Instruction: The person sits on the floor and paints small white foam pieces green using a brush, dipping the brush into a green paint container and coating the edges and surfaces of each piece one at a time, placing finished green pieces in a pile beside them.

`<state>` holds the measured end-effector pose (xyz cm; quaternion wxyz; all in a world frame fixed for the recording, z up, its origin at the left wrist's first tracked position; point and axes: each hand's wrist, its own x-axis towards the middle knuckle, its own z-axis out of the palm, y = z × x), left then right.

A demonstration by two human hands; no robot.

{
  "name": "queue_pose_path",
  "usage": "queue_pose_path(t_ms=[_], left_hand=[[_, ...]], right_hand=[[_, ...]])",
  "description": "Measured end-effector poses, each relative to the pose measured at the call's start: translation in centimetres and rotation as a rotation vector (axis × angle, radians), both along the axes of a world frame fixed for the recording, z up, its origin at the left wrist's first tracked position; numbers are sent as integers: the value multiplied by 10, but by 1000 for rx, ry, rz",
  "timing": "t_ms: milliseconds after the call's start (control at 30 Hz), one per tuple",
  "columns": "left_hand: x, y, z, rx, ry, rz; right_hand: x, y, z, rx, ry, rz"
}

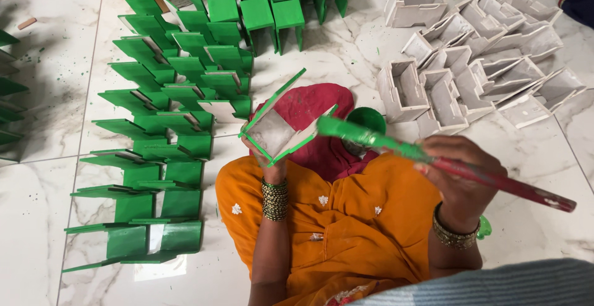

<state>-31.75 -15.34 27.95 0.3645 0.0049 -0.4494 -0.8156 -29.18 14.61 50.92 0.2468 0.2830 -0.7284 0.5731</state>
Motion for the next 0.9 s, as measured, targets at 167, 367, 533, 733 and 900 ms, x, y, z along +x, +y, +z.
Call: queue_pose_path(t_ms=[167,367,533,733,900], left_hand=[[1,-1,3,57,-37,-19],[-6,-3,-12,-237,-79,154],[-5,-6,-17,-213,-106,119],[-4,-4,-10,-100,-73,38],[-3,-3,-6,-176,-103,83]], right_hand=[[-13,3,-1,55,41,-140],[-8,11,-10,-178,54,44],[-9,15,-10,-36,71,104],[0,22,-2,-55,57,27],[-1,11,-3,-40,89,85]])
